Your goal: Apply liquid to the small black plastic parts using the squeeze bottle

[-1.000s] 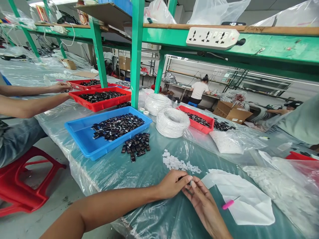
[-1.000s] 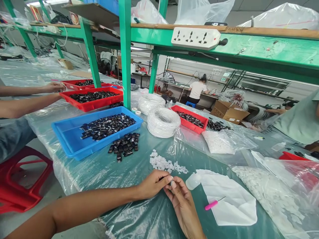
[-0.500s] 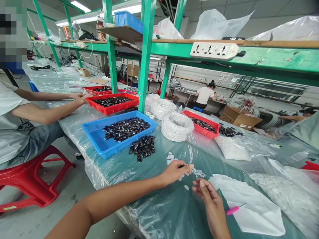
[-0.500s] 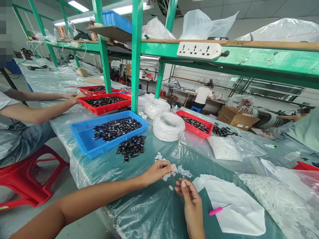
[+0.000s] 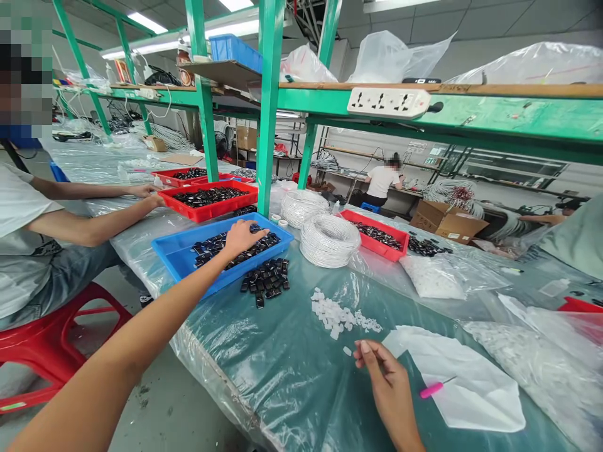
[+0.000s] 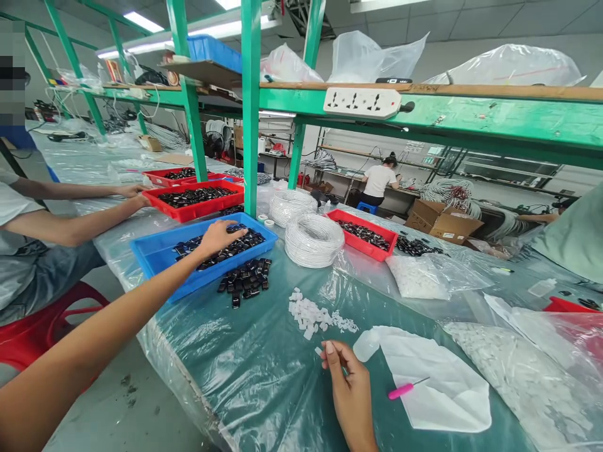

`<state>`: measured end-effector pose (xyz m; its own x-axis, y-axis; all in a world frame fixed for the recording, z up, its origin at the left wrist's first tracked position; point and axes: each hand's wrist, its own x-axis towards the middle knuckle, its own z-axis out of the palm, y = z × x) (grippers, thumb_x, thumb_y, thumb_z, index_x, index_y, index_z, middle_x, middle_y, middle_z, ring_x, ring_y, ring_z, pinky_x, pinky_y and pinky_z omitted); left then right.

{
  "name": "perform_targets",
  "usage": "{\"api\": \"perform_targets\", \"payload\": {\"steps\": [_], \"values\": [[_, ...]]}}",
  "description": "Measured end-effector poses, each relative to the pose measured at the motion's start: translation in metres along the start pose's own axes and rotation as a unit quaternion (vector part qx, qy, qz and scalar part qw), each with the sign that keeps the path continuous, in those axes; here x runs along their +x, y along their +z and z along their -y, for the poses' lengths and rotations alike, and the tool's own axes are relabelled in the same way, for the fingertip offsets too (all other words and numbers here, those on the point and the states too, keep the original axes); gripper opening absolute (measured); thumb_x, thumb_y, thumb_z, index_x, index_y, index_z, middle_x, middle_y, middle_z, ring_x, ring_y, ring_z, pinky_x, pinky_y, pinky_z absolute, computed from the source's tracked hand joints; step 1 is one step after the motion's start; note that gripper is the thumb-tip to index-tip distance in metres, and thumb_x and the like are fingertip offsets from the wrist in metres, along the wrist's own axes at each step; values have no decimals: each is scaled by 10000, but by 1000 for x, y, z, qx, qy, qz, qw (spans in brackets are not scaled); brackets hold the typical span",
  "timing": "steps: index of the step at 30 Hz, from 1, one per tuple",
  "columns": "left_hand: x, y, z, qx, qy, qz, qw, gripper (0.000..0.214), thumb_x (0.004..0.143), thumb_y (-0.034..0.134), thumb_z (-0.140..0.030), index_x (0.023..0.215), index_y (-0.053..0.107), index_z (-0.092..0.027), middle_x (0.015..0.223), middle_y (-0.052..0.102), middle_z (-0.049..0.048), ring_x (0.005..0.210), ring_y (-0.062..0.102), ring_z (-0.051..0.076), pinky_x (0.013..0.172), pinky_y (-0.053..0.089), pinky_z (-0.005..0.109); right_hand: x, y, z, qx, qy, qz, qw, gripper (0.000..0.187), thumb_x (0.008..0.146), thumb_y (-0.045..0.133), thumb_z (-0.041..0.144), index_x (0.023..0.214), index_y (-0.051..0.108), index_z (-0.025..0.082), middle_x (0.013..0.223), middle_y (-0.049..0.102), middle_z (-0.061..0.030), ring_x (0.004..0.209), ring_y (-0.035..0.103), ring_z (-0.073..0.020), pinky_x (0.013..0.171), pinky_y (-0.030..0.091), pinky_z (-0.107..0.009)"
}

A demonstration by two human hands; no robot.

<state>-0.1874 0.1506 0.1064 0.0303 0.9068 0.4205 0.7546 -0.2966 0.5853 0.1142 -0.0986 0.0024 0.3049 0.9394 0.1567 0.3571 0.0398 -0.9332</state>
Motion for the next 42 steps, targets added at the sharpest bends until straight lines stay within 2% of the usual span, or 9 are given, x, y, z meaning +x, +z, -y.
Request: {"api": "perform_targets", "payload": {"steps": [4,12,15,20,23,27,32,37,42], "values": [[-7,2,12,73,47,19,996,499,752,572,-387,1179,528,-132,1229,475,164,1161,360,375,940,303,448,0,-2,-3,-38,-9,10,999,298,836,473,479,883,605,216,717,607,-6,709,559,-164,640,407,-226],[-54,57,-3,96,266,272,920,284,740,597,-160,997,665,-261,1142,573,33,1065,503,221,910,368,294,2,-13,-1,-187,-12,0,982,328,834,426,533,882,604,262,677,580,15,556,493,-146,486,357,-231],[-58,73,-5,102,268,295,912,299,706,594,-85,943,678,-246,1133,577,51,1085,478,246,897,358,323,3,-13,0,-266,-38,17,963,311,839,428,521,763,578,259,594,529,36,486,427,-130,481,340,-241],[-55,84,-12,61,231,282,929,182,705,589,-88,829,676,-190,1064,599,84,1094,455,276,920,323,369,4,-6,-2,-300,-97,80,946,342,862,417,476,666,570,241,681,589,10,631,542,-157,587,428,-268],[-56,87,-23,-10,195,260,946,156,800,525,-203,889,647,-165,1062,600,106,1090,465,279,906,340,371,4,-3,-4,-291,-128,110,942,295,878,410,432,949,646,270,1006,637,-17,958,571,-199,803,461,-322],[-65,95,-48,-145,136,290,936,412,895,348,-432,1027,585,-123,956,653,119,834,607,208,705,447,290,3,-2,-8,-294,-142,112,939,399,870,429,419,1248,503,312,1323,466,4,1232,396,-231,896,453,-376],[-88,103,-86,-324,75,385,861,591,881,281,-554,1178,517,-101,971,666,149,734,642,145,624,467,225,5,-6,-10,-265,-128,80,952,309,874,436,381,1134,593,319,1251,524,-12,1146,487,-216,770,524,-328],[-107,108,-110,-554,-89,476,677,487,822,494,-482,1136,574,-119,935,675,132,693,622,129,671,469,237,9,-14,-10,-202,-121,15,972,294,875,440,355,1095,619,276,1156,558,-66,1055,530,-225,446,498,-220],[-116,116,-111,-592,-111,495,626,398,835,525,-393,1111,596,-116,944,675,136,734,640,152,714,484,265,8,-20,-9,-187,-132,-36,973,286,871,451,352,1087,620,271,1086,575,-74,1004,538,-218,358,434,-185]]}}
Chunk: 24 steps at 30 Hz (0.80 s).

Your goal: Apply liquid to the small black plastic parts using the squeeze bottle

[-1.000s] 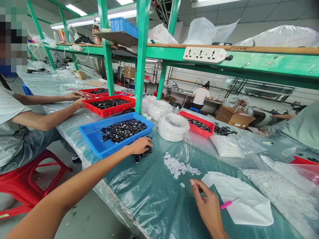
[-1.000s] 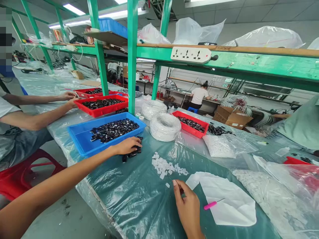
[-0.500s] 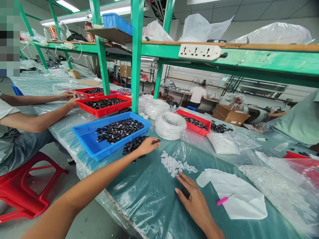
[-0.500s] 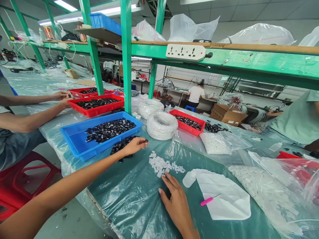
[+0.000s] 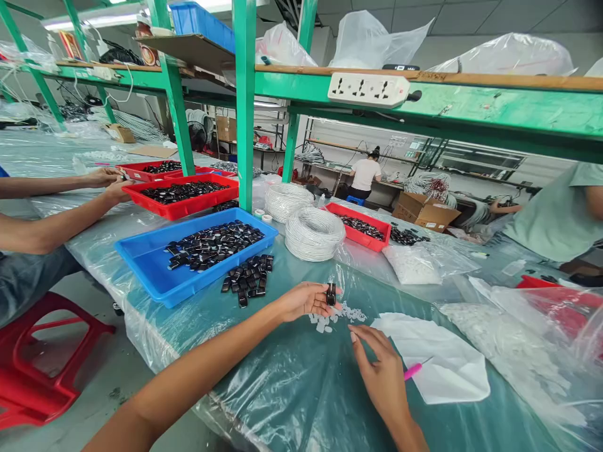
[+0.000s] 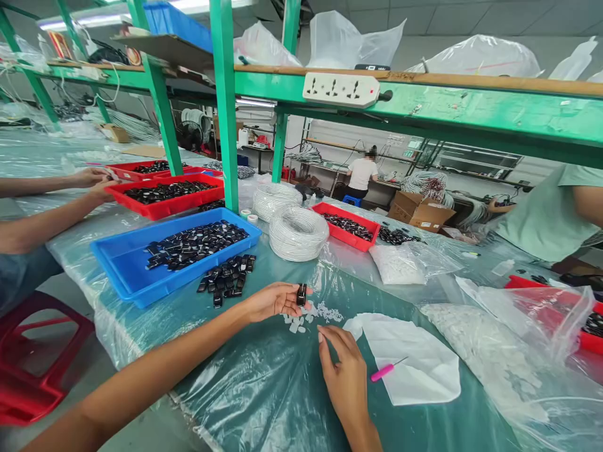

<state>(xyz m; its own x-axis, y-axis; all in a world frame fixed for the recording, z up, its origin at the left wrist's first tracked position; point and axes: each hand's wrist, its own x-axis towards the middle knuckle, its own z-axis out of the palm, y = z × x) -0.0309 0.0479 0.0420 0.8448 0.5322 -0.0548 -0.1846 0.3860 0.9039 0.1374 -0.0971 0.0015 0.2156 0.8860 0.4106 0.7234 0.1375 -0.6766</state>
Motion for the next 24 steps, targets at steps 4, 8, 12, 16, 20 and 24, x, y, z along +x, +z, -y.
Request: {"api": "perform_targets", "payload": {"steps": [4,8,12,16,20,24], "values": [[0,-1,5,-18,-1,-11,1000,400,801,586,-390,1084,603,-108,910,680,136,731,653,157,723,493,269,-1,0,0,-11,-19,-27,999,253,870,461,334,1039,635,263,1035,598,-69,975,547,-211,449,482,-210],[1,-3,11,38,7,-36,999,401,718,651,-456,941,614,-125,839,673,93,606,620,113,618,483,236,-1,1,0,-31,-51,-38,998,236,875,458,311,1008,640,243,995,621,-69,949,565,-209,671,518,-292],[3,-10,17,314,60,-130,939,422,686,634,-509,845,597,-120,655,617,24,469,529,92,476,417,212,-2,3,1,-46,-71,-34,996,232,874,457,309,990,645,237,972,633,-68,914,585,-204,705,512,-304],[-1,-28,6,488,101,-249,830,338,735,588,-474,831,626,-152,693,614,20,582,552,134,509,384,214,-3,4,3,-50,-82,-20,995,231,872,462,301,1000,643,234,974,633,-71,905,591,-207,690,515,-300],[-13,-56,-18,553,78,-368,744,266,775,548,-415,873,639,-186,763,630,42,684,569,193,594,385,264,-4,4,5,-46,-87,-16,995,230,870,471,291,1010,645,233,967,637,-75,903,595,-212,693,521,-312],[-26,-81,-34,601,35,-476,641,281,811,500,-320,1030,604,-178,981,607,118,940,530,297,750,389,355,-5,5,6,-38,-82,-14,996,243,868,475,304,1027,648,241,972,640,-75,903,601,-210,613,533,-274]]}}
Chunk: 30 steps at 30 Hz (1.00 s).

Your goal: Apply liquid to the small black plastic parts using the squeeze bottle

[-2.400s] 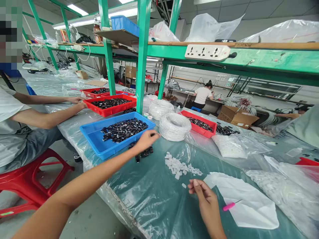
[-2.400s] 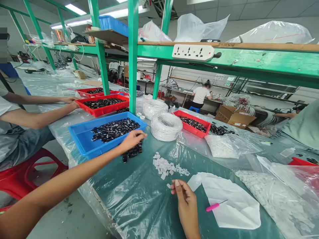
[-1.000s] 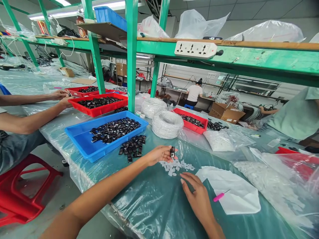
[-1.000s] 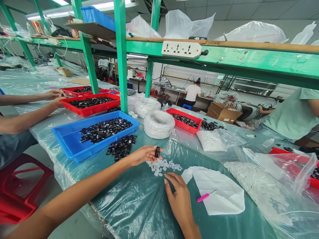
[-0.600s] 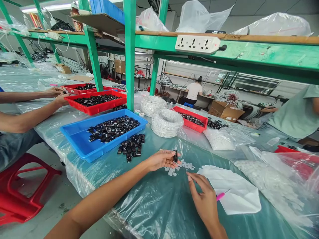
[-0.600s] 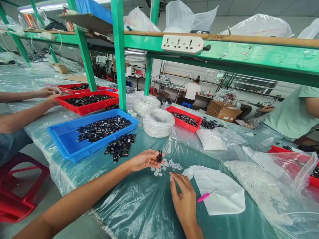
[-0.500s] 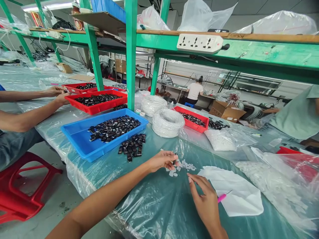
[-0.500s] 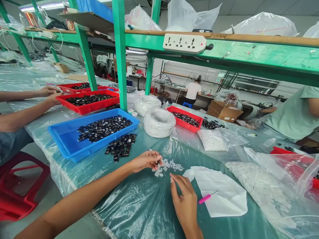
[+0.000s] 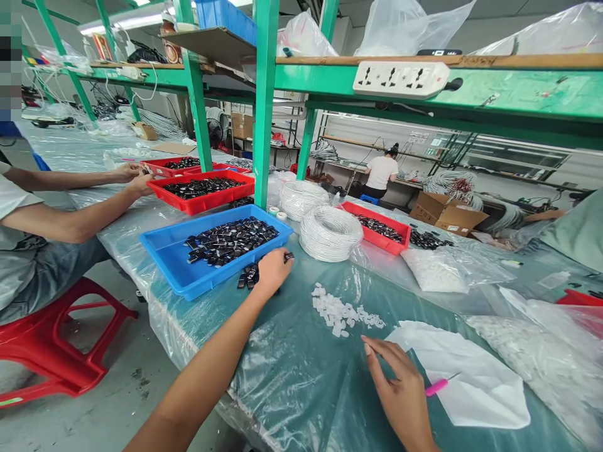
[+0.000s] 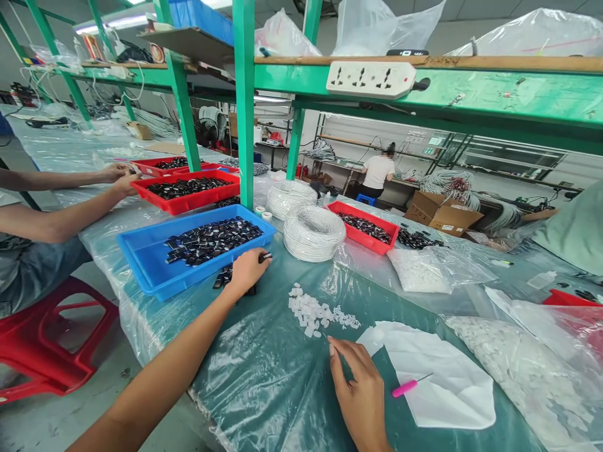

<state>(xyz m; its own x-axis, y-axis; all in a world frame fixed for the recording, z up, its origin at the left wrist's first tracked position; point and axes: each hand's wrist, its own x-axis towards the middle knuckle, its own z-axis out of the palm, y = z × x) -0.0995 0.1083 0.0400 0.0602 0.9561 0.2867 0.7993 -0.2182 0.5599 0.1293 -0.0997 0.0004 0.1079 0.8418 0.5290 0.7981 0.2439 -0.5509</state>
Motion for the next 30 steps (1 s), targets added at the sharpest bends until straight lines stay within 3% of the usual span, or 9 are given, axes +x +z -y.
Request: {"api": "perform_targets", "payload": {"steps": [3,6,13,16,18,21,25,27,30], "values": [[4,0,9,65,-12,-42,997,366,812,492,-233,1166,533,-151,1161,503,167,1123,395,342,870,334,418,-2,0,-1,11,23,11,1000,258,866,475,325,1048,643,252,998,633,-75,908,603,-209,442,499,-210],[4,10,11,97,17,-20,995,309,809,502,-199,1105,585,-173,1118,524,142,1109,403,308,897,323,400,-3,0,-2,21,38,24,999,263,863,479,329,1063,635,258,1023,622,-77,932,593,-212,367,462,-183],[3,30,11,91,43,42,994,219,757,576,-174,961,647,-136,1080,559,165,1092,419,328,909,311,440,-1,0,0,12,17,20,1000,246,867,476,305,1048,635,249,999,633,-79,921,597,-214,410,482,-199],[4,30,13,43,51,69,995,216,741,556,-101,926,657,-151,994,610,144,1090,444,309,926,311,418,-1,0,0,-9,-12,18,1000,230,868,476,293,1024,637,244,974,644,-72,906,601,-212,543,525,-248],[3,29,12,-2,52,81,995,265,729,538,-61,949,654,-153,984,618,138,1109,442,307,940,306,408,0,0,0,-19,-36,12,999,223,867,477,273,1024,633,241,966,647,-67,894,602,-208,651,527,-290],[2,27,6,-92,51,107,989,359,726,552,-81,1074,611,-145,1020,612,127,1090,469,307,916,346,393,1,-5,-1,-34,-73,-8,997,231,859,484,239,1044,623,238,952,652,-67,859,608,-206,689,507,-315],[-3,21,-9,-245,62,195,948,386,808,541,-264,1166,556,-120,898,644,88,867,595,226,725,475,309,5,-16,-6,-56,-125,-63,989,260,827,519,165,1058,614,236,928,656,-59,826,608,-201,710,481,-331],[-8,18,-17,-310,73,236,918,404,842,511,-327,1193,533,-130,931,647,93,821,614,179,675,496,262,7,-22,-10,-70,-138,-92,984,267,805,543,133,1042,616,234,911,658,-50,819,607,-196,727,474,-335],[-16,15,-25,-452,38,316,833,428,839,537,-354,1215,513,-151,1063,623,133,822,622,150,683,511,243,9,-29,-17,-94,-139,-129,977,271,787,566,118,1027,619,232,899,659,-40,813,609,-191,745,469,-337]]}}
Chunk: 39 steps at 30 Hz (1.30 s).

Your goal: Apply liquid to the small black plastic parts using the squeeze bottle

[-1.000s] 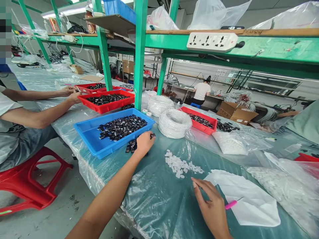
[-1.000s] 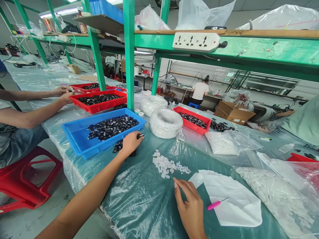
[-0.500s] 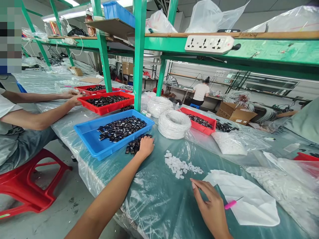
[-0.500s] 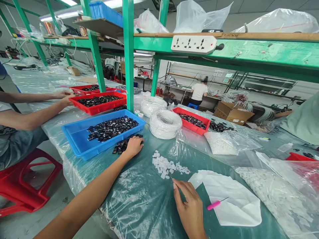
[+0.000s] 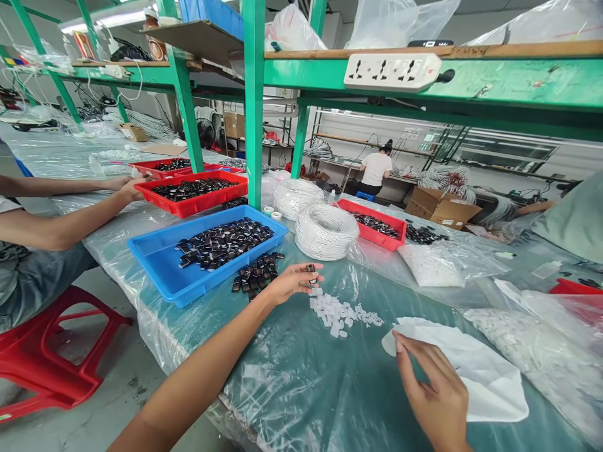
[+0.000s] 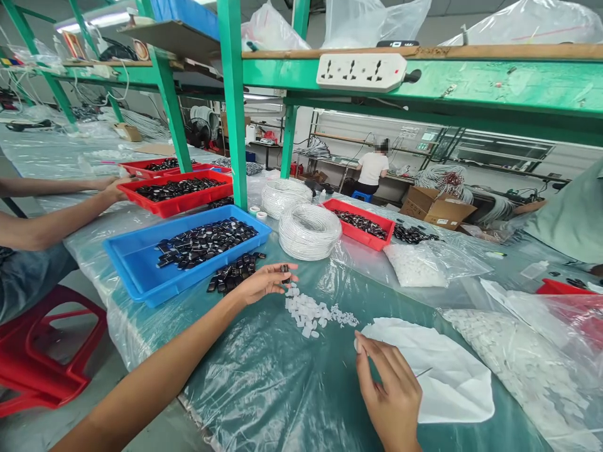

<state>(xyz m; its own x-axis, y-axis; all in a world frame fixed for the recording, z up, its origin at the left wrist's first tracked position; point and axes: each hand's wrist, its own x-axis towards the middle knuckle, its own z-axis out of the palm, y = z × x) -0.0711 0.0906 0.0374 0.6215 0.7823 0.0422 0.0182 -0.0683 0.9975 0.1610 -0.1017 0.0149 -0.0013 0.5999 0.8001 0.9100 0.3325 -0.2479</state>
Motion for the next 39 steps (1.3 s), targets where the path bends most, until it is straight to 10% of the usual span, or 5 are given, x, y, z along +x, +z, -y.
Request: {"api": "perform_targets", "payload": {"steps": [8,25,31,39], "values": [[-5,13,-2,-229,-82,42,969,455,819,576,-381,1202,533,-139,1035,658,149,885,645,184,811,515,290,-1,-4,-11,-38,16,-18,999,230,791,573,168,1001,639,233,890,671,-31,792,624,-198,748,471,-337],[-5,24,3,-190,-100,43,976,447,701,633,-524,883,656,-116,827,684,100,701,639,156,647,514,265,-1,-6,-15,-129,71,-101,984,219,778,605,161,982,669,208,859,686,-36,780,616,-200,710,461,-312],[-9,30,3,-72,-65,8,995,440,650,642,-561,647,548,-131,483,555,-4,362,340,36,377,238,181,0,-4,-14,-110,111,-90,984,183,809,574,227,959,675,202,876,684,-40,789,612,-195,653,451,-282],[-14,41,3,-84,-102,96,987,546,721,520,-622,879,601,-105,679,648,68,437,438,61,435,312,193,7,-14,-18,-240,180,-19,954,252,830,479,368,918,678,243,859,686,-17,812,612,-218,597,426,-285]]}}
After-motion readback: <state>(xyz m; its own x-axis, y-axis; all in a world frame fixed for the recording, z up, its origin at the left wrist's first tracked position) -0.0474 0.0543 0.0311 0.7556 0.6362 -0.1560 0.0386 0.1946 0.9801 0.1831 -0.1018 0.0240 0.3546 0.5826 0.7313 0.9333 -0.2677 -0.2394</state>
